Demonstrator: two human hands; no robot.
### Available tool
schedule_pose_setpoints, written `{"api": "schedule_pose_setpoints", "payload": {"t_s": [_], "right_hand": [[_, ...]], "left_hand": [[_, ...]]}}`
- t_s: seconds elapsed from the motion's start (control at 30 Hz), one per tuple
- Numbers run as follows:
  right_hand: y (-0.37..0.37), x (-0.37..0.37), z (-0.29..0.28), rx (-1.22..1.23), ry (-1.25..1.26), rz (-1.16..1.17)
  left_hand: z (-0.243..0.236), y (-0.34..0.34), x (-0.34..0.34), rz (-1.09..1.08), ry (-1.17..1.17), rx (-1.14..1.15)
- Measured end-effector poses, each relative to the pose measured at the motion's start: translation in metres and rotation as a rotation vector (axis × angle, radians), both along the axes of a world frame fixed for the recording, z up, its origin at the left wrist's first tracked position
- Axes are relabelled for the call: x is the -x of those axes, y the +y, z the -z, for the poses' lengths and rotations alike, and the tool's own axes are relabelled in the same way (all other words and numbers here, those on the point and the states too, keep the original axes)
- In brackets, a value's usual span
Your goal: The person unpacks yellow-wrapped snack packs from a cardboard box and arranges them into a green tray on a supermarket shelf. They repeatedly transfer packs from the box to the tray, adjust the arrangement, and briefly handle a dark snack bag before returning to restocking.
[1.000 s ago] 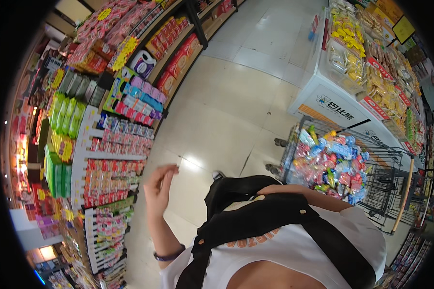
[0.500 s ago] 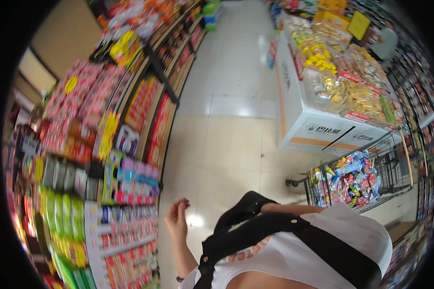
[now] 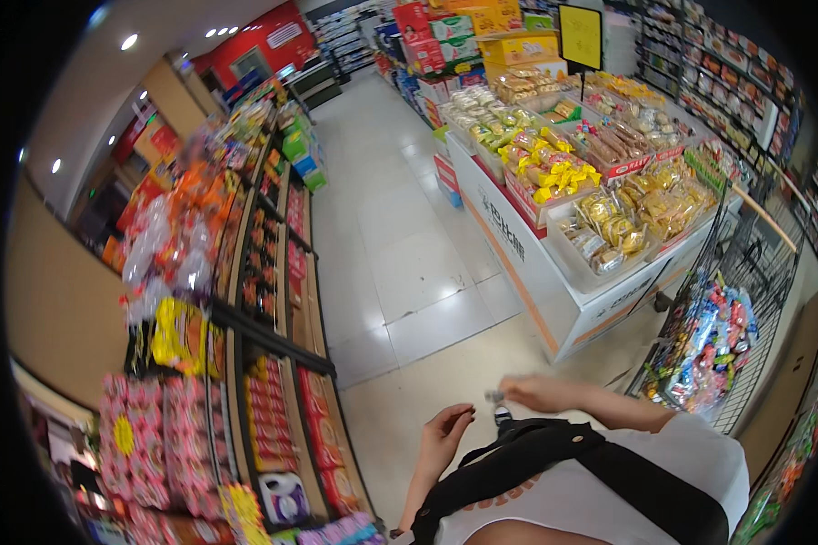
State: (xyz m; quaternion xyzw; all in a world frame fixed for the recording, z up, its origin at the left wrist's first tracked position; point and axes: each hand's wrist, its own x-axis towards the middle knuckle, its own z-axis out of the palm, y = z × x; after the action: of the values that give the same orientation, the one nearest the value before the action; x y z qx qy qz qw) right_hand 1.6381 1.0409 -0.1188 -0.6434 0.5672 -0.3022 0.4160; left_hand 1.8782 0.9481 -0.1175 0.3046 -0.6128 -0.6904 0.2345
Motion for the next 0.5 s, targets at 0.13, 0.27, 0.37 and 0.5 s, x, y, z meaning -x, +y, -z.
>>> {"api": "schedule_pose_setpoints", "payload": {"t_s": [0.13, 0.27, 0.37, 0.5], "right_hand": [[-0.118, 0.013, -0.029, 0.099, -0.637, 0.195], [-0.224, 0.005, -0.031, -0.004, -0.986, 0.206], [-0.295, 0.021, -0.031, -0.041, -0.949, 0.252], [-0.4, 0.036, -0.014, 0.049, -0.761, 0.291]], "left_hand": [[-0.022, -0.095, 0.074, -0.02, 0.093, 0.04], [-0.02, -0.19, 0.097, -0.215, 0.134, 0.072], [-0.009, -0.26, 0.112, -0.305, 0.123, 0.069], [-0.004, -0.369, 0.122, -0.222, 0.132, 0.061]]}}
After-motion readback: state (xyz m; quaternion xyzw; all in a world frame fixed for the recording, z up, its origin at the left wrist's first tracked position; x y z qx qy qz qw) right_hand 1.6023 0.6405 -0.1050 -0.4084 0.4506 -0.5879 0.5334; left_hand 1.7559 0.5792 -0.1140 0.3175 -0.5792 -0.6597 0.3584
